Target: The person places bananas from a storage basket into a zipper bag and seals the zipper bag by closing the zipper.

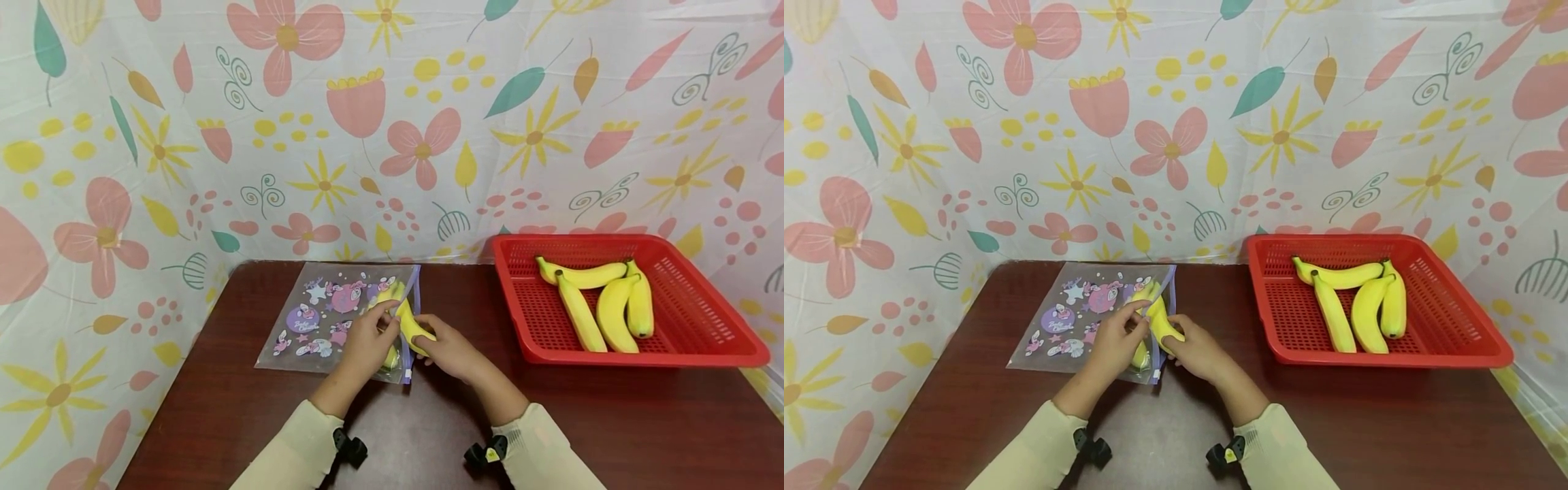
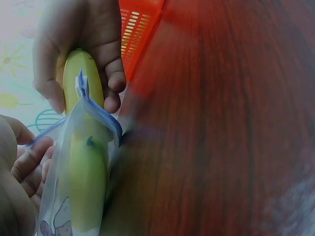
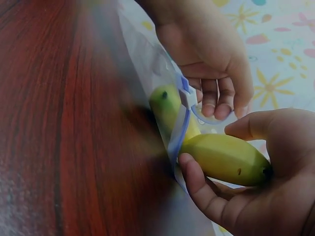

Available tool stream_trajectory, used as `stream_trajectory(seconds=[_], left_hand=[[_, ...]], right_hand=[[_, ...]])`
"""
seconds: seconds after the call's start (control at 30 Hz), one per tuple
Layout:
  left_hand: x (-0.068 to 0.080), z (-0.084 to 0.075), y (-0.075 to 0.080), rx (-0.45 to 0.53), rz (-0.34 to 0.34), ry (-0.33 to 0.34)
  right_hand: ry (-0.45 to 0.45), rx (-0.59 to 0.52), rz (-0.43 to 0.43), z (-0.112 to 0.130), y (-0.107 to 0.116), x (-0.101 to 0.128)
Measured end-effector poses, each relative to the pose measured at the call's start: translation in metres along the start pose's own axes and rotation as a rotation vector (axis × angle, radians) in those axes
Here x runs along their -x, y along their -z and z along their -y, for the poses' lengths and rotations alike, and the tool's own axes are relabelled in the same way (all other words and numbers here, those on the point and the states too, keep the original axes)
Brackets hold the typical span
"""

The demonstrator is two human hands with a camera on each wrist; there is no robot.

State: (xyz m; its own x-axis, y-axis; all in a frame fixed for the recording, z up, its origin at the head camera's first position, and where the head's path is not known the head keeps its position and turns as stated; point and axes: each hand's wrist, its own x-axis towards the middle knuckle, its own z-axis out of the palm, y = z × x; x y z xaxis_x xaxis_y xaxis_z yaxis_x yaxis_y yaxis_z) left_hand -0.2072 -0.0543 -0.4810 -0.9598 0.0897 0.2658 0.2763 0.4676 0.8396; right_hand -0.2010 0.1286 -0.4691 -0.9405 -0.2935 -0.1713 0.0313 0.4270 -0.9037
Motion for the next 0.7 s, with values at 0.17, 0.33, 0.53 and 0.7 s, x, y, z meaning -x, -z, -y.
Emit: stream_trajectory(seconds=[0.17,0.33,0.53,0.7], left_hand=[[0.000,0.000,0.000,-0.003,0.003,-0.001],[-0.001,0.000,0.000,0.006,0.007,0.004],[-0.001,0.000,0.000,0.013,0.010,0.006],[-0.001,0.000,0.001,0.016,0.010,-0.002]], right_hand=[[0.006,-0.012,-0.023,-0.001,-0.002,0.000],[0.012,-0.012,-0.045,-0.004,-0.003,-0.001],[0.051,0.007,-0.060,-0.009,-0.004,-0.002],[0.044,0.000,-0.091,-0.013,-0.005,-0.003]])
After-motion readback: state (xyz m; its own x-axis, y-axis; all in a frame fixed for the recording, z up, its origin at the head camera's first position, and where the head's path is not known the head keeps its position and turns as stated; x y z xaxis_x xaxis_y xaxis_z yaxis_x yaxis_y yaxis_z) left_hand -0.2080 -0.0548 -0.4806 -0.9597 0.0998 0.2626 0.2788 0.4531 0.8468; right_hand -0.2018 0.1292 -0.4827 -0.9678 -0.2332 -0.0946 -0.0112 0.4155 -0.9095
